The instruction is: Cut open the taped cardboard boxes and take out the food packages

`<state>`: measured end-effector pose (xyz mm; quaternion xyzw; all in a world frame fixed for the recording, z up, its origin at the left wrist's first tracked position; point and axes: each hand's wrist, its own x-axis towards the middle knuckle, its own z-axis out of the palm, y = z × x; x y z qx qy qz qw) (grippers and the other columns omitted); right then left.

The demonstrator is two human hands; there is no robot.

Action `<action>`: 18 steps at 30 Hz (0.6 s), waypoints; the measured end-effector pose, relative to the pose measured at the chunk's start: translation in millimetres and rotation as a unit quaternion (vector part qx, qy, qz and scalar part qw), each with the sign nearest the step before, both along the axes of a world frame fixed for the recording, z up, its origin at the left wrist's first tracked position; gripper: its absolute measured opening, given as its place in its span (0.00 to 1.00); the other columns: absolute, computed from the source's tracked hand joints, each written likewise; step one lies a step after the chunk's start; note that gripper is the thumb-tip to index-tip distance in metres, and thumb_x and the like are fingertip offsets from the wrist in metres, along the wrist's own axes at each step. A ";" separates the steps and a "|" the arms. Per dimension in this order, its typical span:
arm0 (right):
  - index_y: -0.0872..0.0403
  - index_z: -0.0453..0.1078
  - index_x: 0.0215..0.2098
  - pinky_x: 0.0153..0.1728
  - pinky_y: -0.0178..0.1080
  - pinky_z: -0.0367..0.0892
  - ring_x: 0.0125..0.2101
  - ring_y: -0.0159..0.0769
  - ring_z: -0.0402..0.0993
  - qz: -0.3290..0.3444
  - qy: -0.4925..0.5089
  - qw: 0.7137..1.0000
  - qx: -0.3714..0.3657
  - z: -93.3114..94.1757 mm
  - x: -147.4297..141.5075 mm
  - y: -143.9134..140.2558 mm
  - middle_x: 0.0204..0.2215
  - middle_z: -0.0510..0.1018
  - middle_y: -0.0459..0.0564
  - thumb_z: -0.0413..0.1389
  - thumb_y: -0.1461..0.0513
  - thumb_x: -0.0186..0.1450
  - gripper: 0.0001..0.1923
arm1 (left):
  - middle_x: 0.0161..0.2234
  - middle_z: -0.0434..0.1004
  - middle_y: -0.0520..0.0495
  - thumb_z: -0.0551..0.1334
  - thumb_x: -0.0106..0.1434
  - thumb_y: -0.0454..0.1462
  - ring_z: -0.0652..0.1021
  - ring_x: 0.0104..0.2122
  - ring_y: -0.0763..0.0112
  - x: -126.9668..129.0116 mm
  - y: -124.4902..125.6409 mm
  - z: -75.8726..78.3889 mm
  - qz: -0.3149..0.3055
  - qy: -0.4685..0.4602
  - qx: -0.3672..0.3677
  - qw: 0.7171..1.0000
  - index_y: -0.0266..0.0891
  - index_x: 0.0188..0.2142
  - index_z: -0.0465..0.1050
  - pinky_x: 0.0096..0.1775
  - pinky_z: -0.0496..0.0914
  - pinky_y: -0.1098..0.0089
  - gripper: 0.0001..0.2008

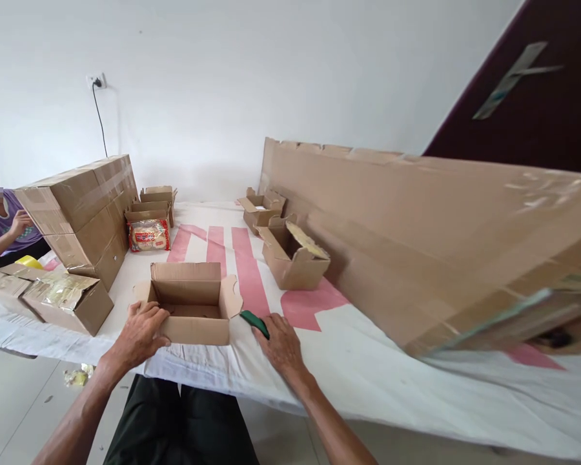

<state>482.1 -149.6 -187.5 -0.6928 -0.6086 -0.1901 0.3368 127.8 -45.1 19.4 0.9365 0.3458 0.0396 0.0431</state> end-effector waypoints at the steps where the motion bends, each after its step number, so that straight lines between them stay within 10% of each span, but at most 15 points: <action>1: 0.51 0.73 0.40 0.42 0.46 0.69 0.37 0.45 0.73 0.002 0.002 1.000 0.001 0.1 0.2 0.3 0.35 0.76 0.52 0.52 0.53 0.76 0.13 | 0.51 0.83 0.40 0.72 0.64 0.37 0.75 0.61 0.47 -1.3 8.0 4.1 0.009 0.009 0.000 1.000 0.44 0.48 0.74 0.65 0.59 0.44 0.15; 12: 0.52 0.75 0.43 0.43 0.46 0.72 0.39 0.45 0.75 -0.016 0.019 1.000 -0.004 5.0 -2.4 3.5 0.37 0.78 0.52 0.54 0.55 0.74 0.11 | 0.59 0.77 0.35 0.71 0.64 0.42 0.72 0.63 0.42 3.8 37.5 21.6 0.032 0.059 0.020 0.998 0.44 0.67 0.67 0.65 0.57 0.37 0.33; 18: 0.53 0.76 0.44 0.42 0.45 0.71 0.39 0.45 0.75 -0.015 0.014 1.000 0.005 2.5 -0.4 4.9 0.38 0.79 0.53 0.53 0.57 0.74 0.11 | 0.55 0.78 0.36 0.68 0.66 0.36 0.77 0.57 0.42 28.1 33.3 8.0 0.050 0.093 0.078 0.991 0.43 0.61 0.70 0.58 0.65 0.43 0.24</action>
